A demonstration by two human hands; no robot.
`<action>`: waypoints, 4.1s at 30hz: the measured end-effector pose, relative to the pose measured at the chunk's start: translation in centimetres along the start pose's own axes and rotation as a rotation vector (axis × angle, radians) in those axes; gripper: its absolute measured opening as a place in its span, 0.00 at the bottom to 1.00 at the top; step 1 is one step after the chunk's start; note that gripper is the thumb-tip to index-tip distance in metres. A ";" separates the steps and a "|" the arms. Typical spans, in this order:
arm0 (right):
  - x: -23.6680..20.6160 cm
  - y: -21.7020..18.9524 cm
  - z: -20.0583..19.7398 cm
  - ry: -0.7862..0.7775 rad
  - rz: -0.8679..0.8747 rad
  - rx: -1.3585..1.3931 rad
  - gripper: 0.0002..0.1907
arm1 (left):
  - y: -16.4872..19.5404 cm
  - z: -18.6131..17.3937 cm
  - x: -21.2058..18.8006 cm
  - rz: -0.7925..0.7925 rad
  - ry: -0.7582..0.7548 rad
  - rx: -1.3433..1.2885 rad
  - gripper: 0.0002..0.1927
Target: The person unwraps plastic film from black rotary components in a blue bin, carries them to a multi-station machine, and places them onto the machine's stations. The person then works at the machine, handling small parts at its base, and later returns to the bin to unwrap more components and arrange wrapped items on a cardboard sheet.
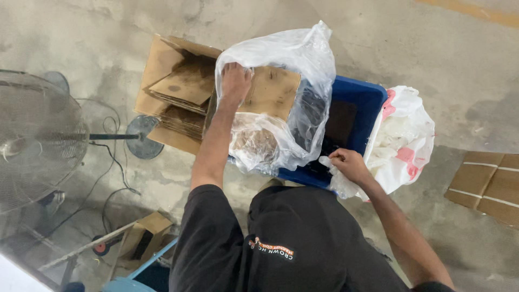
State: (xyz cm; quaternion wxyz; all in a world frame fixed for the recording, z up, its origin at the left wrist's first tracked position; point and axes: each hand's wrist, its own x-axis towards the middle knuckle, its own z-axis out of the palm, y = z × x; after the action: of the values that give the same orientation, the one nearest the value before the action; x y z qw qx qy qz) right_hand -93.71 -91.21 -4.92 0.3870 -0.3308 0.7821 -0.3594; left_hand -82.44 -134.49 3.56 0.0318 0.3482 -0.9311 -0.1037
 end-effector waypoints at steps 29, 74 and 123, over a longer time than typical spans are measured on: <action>1.6 -9.9 -1.8 0.183 -0.319 0.232 0.05 | 17.1 6.2 -17.8 -0.617 -0.274 -1.881 0.25; 0.0 0.6 1.3 -0.046 -0.069 -0.018 0.13 | -6.2 2.1 -7.3 0.040 0.126 -0.176 0.36; -9.2 1.0 -2.3 0.249 0.164 0.341 0.14 | 21.6 11.6 -20.0 0.536 -0.252 -1.014 0.10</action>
State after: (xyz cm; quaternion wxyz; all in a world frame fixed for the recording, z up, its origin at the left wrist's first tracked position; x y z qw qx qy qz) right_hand -91.44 -82.64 -1.36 0.3658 -0.1491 0.7761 -0.4916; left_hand -82.72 -103.52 -2.89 0.1084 0.0270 -0.8174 -0.5652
